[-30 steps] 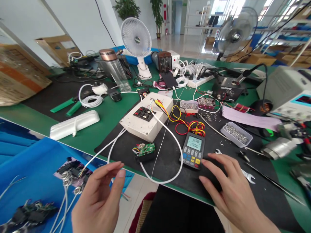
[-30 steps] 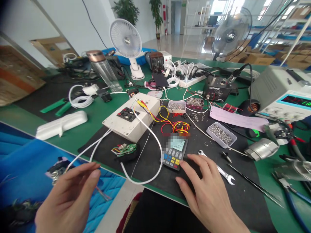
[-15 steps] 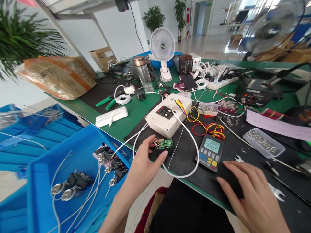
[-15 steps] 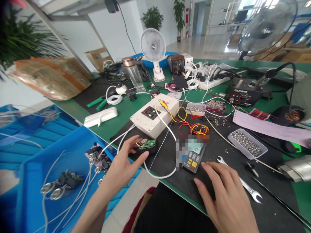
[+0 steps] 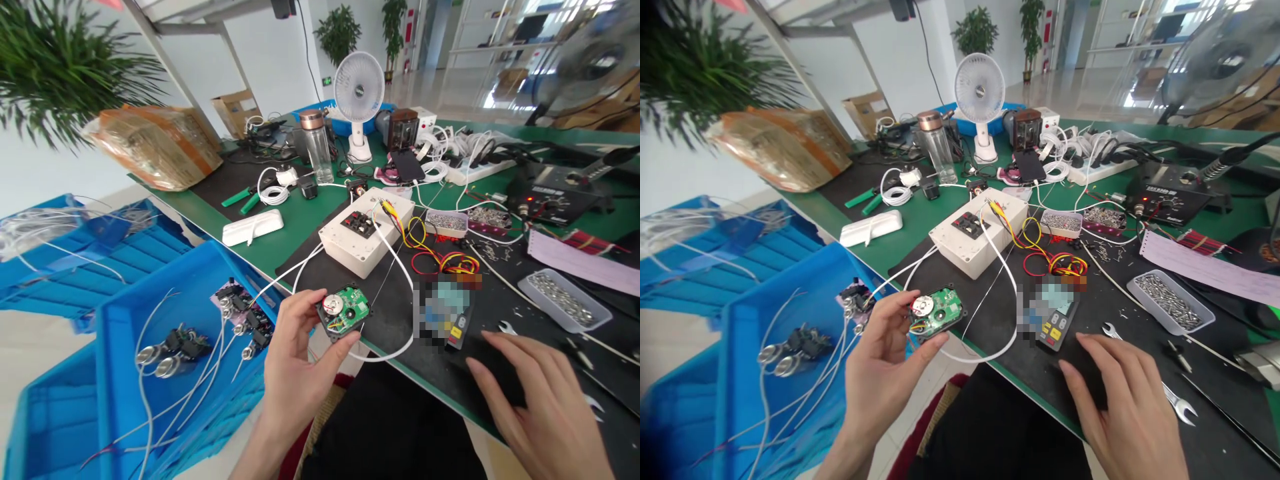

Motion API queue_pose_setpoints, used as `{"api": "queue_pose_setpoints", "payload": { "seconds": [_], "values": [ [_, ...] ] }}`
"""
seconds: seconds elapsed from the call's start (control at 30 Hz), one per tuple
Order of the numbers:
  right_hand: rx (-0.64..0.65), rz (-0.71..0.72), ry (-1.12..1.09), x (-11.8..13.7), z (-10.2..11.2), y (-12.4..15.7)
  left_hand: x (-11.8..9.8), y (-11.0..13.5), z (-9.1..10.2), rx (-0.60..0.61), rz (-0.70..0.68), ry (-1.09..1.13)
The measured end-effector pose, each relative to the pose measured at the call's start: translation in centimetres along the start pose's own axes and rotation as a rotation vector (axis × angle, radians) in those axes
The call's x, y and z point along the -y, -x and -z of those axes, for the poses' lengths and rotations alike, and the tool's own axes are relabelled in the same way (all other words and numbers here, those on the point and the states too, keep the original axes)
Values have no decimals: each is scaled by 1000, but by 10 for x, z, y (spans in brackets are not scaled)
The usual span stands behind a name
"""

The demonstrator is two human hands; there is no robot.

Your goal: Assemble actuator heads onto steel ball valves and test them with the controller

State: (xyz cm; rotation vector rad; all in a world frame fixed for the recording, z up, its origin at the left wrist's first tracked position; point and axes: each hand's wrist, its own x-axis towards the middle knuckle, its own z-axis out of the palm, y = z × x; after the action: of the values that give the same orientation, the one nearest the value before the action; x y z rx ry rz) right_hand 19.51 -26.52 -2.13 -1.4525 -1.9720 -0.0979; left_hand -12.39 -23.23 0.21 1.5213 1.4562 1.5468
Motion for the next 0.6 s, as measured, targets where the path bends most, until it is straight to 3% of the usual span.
{"api": "queue_pose_setpoints", "payload": {
  "seconds": [0.13,0.3,0.47,0.6],
  "values": [
    [-104,64,-24,19,10,-1,-9,20,-1,-91,20,110],
    [-79,154,-179,83,-2,-5,-29,40,-5,-159,163,264],
    [-10,-13,-377,142,-32,-21,-46,54,-6,-86,187,271],
    [77,-131,-572,151,-35,-24,-40,58,5,-20,125,215]
  ]
}}
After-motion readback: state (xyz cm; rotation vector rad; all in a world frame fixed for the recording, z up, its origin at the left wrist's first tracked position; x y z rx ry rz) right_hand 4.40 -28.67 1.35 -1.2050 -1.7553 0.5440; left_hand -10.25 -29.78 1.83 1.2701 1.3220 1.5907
